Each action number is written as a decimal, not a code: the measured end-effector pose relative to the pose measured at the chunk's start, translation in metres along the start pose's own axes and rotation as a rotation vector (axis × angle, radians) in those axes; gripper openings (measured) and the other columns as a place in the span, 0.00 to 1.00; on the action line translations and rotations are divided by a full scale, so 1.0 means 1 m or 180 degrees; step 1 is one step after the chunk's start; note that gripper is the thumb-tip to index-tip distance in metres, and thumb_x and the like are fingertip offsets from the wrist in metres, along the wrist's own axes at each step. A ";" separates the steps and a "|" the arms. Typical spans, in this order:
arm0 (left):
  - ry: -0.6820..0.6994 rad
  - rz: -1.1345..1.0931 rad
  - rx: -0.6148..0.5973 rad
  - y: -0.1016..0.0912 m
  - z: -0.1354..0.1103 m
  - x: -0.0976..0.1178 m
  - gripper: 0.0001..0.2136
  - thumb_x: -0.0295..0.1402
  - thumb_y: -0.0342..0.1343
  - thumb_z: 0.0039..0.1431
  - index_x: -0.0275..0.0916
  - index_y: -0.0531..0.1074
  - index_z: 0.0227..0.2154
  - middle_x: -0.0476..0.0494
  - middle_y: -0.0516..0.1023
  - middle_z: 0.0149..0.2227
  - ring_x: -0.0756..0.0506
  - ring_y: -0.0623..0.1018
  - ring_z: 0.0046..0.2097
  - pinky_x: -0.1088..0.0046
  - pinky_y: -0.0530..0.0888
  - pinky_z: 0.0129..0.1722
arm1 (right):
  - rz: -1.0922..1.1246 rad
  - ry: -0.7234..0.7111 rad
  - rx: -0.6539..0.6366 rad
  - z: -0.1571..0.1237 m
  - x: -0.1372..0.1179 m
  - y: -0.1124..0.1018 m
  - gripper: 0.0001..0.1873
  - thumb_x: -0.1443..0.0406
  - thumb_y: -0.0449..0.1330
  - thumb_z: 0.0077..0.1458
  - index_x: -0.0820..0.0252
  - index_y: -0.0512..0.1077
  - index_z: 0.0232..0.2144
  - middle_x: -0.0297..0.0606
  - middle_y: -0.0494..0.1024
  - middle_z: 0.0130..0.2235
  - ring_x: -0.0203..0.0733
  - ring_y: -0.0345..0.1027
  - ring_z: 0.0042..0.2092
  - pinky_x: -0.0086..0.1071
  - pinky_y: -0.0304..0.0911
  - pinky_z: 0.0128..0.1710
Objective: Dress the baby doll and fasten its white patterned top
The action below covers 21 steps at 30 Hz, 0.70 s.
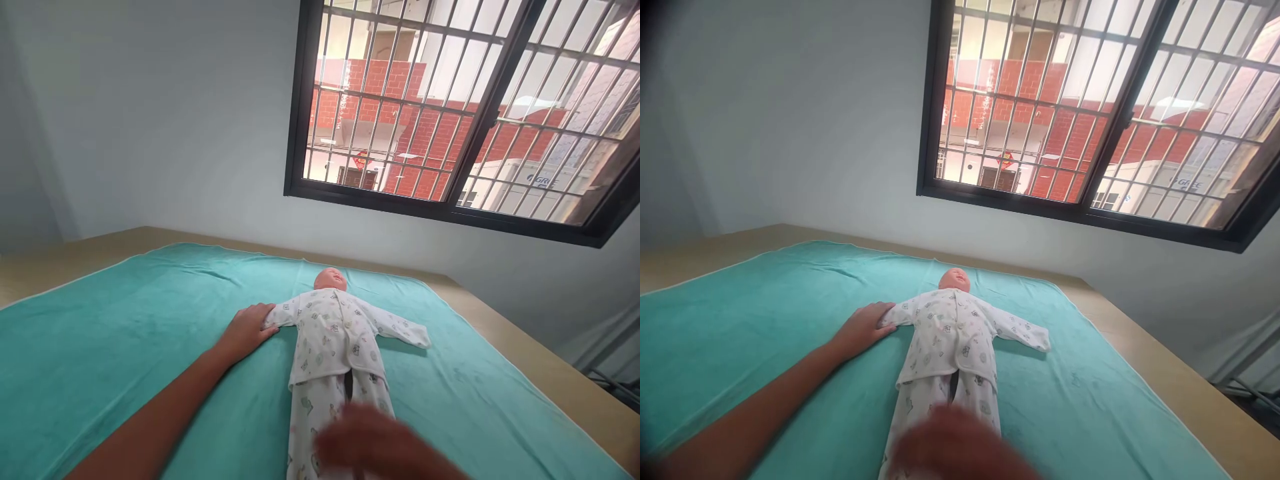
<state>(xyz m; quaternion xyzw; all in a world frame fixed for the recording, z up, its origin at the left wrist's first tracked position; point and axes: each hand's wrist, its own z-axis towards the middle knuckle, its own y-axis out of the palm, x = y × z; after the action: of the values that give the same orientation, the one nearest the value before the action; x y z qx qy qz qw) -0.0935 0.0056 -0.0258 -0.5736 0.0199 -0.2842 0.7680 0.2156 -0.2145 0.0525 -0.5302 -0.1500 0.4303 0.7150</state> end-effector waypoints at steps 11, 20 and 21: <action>-0.0080 0.0201 0.0083 0.001 0.000 0.011 0.19 0.37 0.48 0.64 0.44 0.65 0.57 0.41 0.75 0.50 0.40 0.72 0.52 0.63 0.66 0.50 | -0.1480 0.1788 0.0008 0.035 0.222 0.028 0.43 0.72 0.52 0.49 0.54 0.48 0.67 0.45 0.61 0.64 0.51 0.53 0.64 0.52 0.41 0.65; -0.0054 -0.0446 0.0509 0.008 0.006 0.014 0.20 0.33 0.46 0.63 0.41 0.67 0.57 0.38 0.73 0.51 0.40 0.72 0.51 0.60 0.69 0.52 | -0.1165 0.1740 0.0514 0.051 0.228 0.041 0.35 0.70 0.48 0.54 0.44 0.57 0.63 0.40 0.71 0.51 0.47 0.65 0.50 0.37 0.57 0.47; -0.0057 -0.0515 0.0550 0.007 0.009 0.014 0.20 0.32 0.46 0.62 0.41 0.67 0.57 0.39 0.73 0.50 0.40 0.72 0.51 0.60 0.69 0.52 | -0.1167 0.1725 0.0542 0.052 0.229 0.040 0.35 0.71 0.48 0.53 0.44 0.58 0.63 0.39 0.71 0.51 0.47 0.65 0.50 0.36 0.57 0.47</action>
<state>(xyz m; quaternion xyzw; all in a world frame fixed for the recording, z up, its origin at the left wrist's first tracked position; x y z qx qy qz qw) -0.0752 0.0082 -0.0247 -0.5075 -0.0579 -0.3408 0.7893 0.2968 -0.0018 -0.0181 -0.5280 -0.0109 0.1489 0.8360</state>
